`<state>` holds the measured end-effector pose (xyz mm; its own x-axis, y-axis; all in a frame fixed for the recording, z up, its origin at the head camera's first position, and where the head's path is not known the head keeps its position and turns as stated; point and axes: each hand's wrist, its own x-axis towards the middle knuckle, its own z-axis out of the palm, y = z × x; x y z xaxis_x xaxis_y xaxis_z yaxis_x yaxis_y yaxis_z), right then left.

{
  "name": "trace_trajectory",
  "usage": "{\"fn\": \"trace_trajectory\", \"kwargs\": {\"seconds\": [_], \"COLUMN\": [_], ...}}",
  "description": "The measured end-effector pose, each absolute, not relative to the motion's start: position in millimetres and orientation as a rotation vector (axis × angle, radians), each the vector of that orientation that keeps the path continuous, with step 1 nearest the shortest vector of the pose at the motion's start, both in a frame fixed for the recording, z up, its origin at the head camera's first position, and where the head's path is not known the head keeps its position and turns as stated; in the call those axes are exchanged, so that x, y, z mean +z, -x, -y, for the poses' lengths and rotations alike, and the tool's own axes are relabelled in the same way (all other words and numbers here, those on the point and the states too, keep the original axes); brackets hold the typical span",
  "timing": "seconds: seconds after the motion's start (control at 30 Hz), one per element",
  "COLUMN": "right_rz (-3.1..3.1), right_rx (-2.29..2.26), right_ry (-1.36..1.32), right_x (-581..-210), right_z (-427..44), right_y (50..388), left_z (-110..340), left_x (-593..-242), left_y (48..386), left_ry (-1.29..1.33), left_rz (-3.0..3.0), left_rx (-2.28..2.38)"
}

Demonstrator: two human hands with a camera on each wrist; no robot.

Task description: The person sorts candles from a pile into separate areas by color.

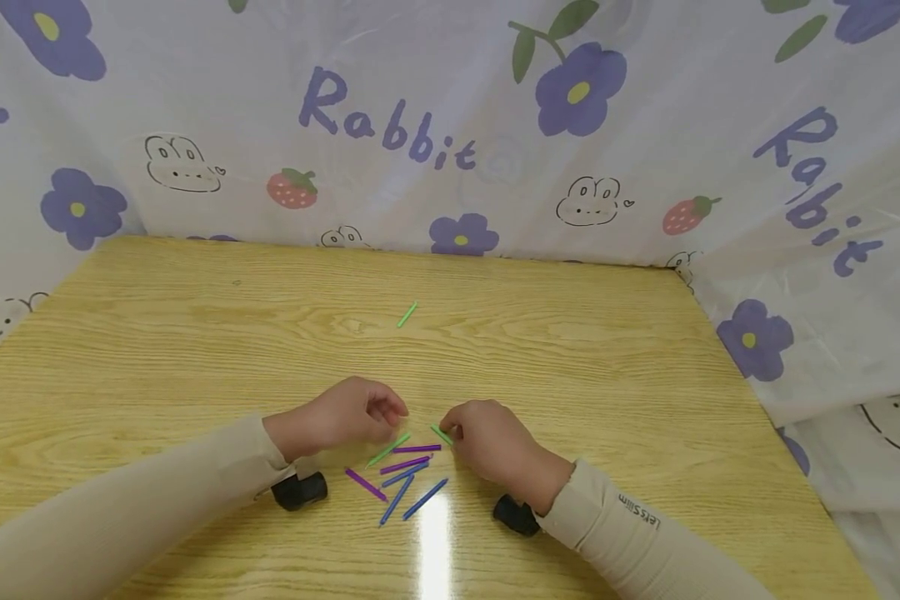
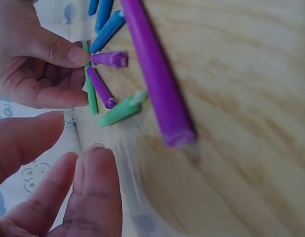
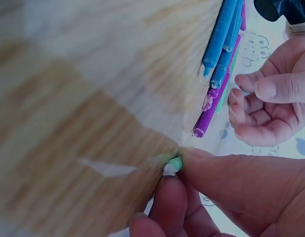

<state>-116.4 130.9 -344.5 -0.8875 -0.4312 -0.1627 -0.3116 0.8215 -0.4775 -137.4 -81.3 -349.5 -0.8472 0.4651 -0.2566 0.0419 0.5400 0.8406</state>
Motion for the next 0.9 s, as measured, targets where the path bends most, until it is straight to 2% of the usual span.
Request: {"fn": "trace_trajectory", "kwargs": {"seconds": [0.9], "right_rz": [-2.749], "right_rx": [-0.635], "right_ry": [0.508], "right_x": [-342], "right_z": [-127], "right_y": [115], "left_z": [76], "left_x": [-345], "left_y": [122], "left_ry": [-0.374], "left_rz": [-2.397], "left_rx": [1.099]}}
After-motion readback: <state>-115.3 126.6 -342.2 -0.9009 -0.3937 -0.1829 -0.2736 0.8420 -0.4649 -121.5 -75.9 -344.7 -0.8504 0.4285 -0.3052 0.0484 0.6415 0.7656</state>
